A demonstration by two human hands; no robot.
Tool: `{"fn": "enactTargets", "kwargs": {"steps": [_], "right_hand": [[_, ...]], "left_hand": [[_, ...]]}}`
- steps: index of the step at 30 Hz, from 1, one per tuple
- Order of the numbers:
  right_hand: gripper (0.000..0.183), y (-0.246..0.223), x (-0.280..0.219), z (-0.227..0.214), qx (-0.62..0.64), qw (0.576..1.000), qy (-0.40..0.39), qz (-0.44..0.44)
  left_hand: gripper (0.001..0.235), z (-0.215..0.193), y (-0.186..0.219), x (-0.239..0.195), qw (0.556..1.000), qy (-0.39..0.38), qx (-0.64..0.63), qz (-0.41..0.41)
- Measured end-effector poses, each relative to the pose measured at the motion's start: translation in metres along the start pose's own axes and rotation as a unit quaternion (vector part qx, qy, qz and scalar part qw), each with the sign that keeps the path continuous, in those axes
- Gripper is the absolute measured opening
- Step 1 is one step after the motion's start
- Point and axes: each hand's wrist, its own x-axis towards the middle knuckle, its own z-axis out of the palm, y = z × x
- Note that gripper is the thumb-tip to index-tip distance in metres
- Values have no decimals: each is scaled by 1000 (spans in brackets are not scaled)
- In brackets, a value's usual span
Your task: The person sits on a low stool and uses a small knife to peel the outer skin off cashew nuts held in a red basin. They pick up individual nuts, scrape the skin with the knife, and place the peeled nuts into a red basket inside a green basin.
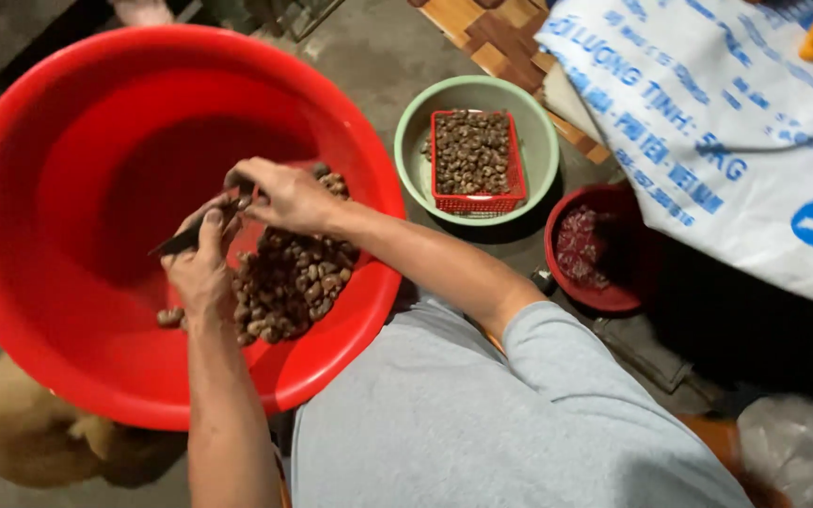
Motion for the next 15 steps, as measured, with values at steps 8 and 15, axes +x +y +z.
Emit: {"fn": "enactTargets", "kwargs": {"steps": [8, 15], "right_hand": [[43, 19, -2, 14, -65, 998, -22, -8], [33, 19, -2, 12, -80, 996, -16, -43]], "left_hand": [[22, -6, -15, 1, 1000, -6, -15, -3], [17, -7, -17, 5, 996, 54, -59, -26]]}}
